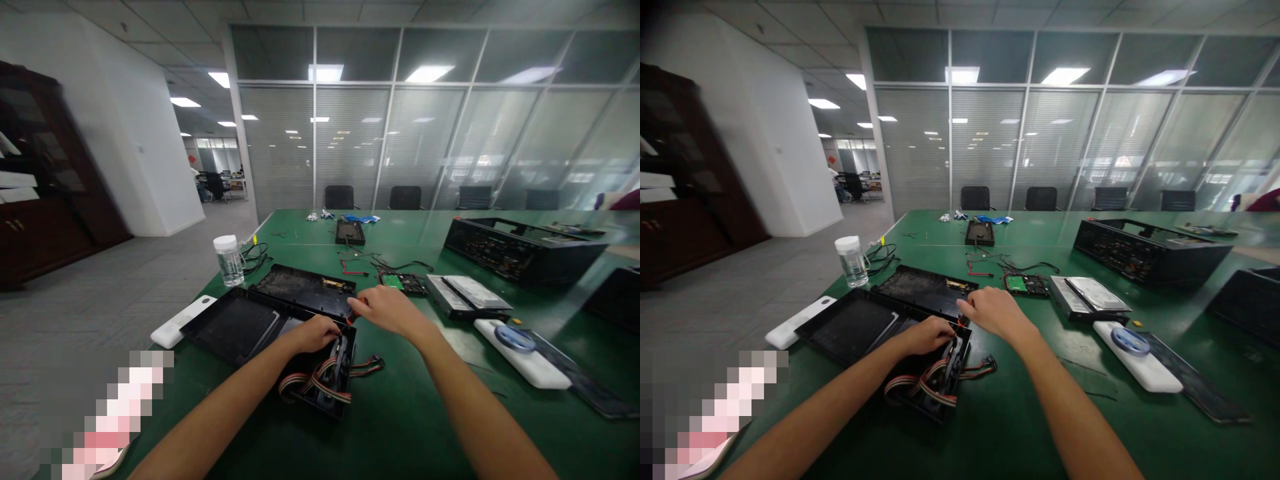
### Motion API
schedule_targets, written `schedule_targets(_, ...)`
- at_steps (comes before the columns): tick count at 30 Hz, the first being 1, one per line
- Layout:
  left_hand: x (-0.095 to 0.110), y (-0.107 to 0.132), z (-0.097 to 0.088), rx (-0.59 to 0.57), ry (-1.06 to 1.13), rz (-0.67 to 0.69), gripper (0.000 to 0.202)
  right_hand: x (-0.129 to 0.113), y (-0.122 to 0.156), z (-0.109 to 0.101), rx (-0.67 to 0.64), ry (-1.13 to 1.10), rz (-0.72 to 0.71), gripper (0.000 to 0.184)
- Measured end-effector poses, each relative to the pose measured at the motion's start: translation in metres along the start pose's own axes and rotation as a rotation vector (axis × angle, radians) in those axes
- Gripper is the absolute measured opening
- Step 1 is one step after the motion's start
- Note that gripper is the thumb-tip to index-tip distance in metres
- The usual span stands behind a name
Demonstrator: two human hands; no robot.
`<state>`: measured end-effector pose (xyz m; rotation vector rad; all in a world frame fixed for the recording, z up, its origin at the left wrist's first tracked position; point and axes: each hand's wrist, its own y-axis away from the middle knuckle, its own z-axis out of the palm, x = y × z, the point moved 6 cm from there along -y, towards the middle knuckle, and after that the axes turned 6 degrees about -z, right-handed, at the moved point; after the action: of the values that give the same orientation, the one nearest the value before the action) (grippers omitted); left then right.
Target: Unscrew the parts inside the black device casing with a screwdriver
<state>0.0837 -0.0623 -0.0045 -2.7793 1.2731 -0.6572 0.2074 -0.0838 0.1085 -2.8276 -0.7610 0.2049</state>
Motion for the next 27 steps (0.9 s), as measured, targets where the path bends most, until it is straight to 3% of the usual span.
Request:
schedule_targets(2,0.000,0.001,0.000,0.000,-0.011,0.003,0.018,0.010,0.001,-0.001,0.003,-0.135,-0.038,0.044)
schedule_targets(5,0.002,0.001,-0.002,-0.007,-0.037,0.008,0.017,0.038,0.010,0.006,-0.011,-0.539,-0.055,0.041)
schedule_targets(10,-0.002,0.000,-0.018,-0.005,-0.022,-0.008,0.016,0.089,0.049,0.045,0.231,-1.400,0.185,0.040)
schedule_targets(14,-0.025,0.004,-0.032,-0.095,-0.055,-0.140,0.015,0.072,0.068,0.090,0.295,-1.703,0.269,0.031)
schedule_targets(18,-0.056,0.017,-0.037,-0.237,-0.196,-0.329,0.014,0.020,0.066,0.109,0.237,-1.575,0.164,0.026)
schedule_targets(22,-0.068,0.026,-0.038,-0.291,-0.208,-0.392,0.015,-0.039,0.077,0.093,0.130,-0.957,-0.214,0.019)
schedule_targets(24,-0.068,0.025,-0.040,-0.263,-0.183,-0.386,0.020,-0.062,0.090,0.087,0.048,-0.682,-0.386,0.009)
schedule_targets(27,-0.066,0.018,-0.051,-0.127,-0.184,-0.328,0.023,-0.078,0.105,0.086,-0.028,-0.410,-0.475,0.025)
